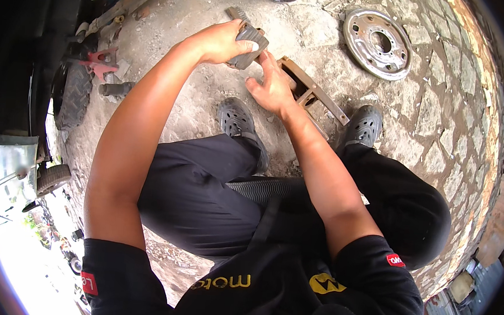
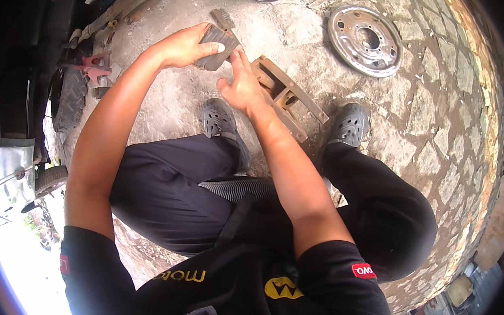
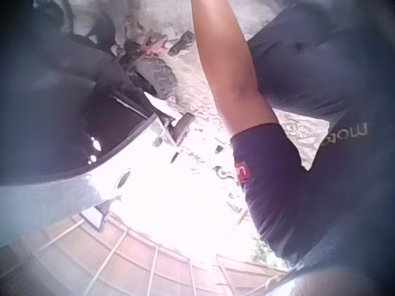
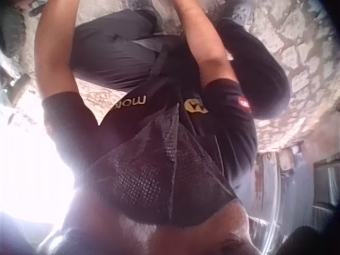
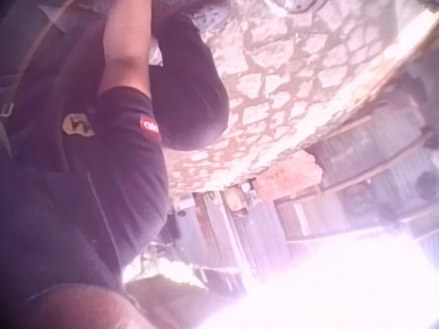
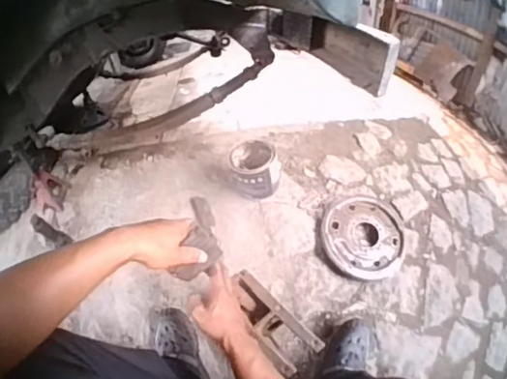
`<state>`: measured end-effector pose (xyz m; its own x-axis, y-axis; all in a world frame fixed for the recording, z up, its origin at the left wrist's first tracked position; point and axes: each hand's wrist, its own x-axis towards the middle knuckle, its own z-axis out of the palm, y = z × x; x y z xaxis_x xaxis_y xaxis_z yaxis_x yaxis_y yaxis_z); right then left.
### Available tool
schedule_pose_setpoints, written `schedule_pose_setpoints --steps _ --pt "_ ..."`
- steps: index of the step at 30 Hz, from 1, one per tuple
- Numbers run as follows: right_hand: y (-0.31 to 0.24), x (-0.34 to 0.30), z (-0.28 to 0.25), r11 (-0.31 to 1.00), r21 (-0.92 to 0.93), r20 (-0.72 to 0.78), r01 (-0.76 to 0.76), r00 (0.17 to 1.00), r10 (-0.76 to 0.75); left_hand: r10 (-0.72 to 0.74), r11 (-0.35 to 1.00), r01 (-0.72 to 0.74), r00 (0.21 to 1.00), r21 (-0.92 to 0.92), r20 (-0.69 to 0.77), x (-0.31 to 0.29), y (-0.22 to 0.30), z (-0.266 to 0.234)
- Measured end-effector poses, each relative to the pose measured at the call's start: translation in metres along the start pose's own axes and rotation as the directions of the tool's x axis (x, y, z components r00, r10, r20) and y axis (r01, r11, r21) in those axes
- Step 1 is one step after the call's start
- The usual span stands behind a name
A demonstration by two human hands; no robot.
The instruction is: The person sits on the ground and scrubs a curved metal part with a wire brush, repeatedly turning it to clean different surfaces. A metal hub and a small container are visible nearby.
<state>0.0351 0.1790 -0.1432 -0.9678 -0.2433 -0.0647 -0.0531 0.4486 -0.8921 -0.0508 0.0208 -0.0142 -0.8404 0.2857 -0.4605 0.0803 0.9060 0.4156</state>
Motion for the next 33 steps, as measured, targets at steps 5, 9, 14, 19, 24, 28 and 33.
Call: schedule_pose_setpoints --steps 5,9,14,19,24,28,33 --pt "0.024 0.001 -0.011 0.981 -0.045 0.075 -0.19 0.978 0.193 0.016 1.0 -0.015 1.0 0.025 -0.027 -0.003 0.006 0.0" --pt "-0.003 0.002 -0.012 0.992 0.127 0.036 -0.019 0.999 0.014 0.045 0.999 -0.045 0.999 -0.017 -0.007 -0.005 0.0 -0.002" --pt "0.018 0.001 -0.002 0.993 0.045 -0.073 0.112 0.991 -0.108 0.041 0.998 -0.041 0.999 0.041 -0.014 0.0 0.012 -0.003" --pt "-0.001 0.003 -0.01 0.988 0.147 0.005 -0.056 0.998 0.055 0.029 0.998 -0.027 0.999 0.056 -0.04 -0.007 0.004 0.0" --pt "0.009 0.003 0.003 0.981 0.135 -0.147 0.138 0.982 -0.118 0.003 0.997 -0.003 1.0 0.075 0.001 -0.004 0.023 -0.005" --pt "0.009 0.003 -0.011 0.981 -0.036 0.061 -0.191 0.979 0.193 0.02 0.996 -0.018 0.999 0.083 -0.031 -0.009 0.01 -0.002" --pt "-0.017 -0.001 0.006 1.0 -0.007 -0.087 0.021 0.996 -0.021 0.006 0.999 -0.007 1.0 0.051 0.017 -0.004 0.012 -0.005"
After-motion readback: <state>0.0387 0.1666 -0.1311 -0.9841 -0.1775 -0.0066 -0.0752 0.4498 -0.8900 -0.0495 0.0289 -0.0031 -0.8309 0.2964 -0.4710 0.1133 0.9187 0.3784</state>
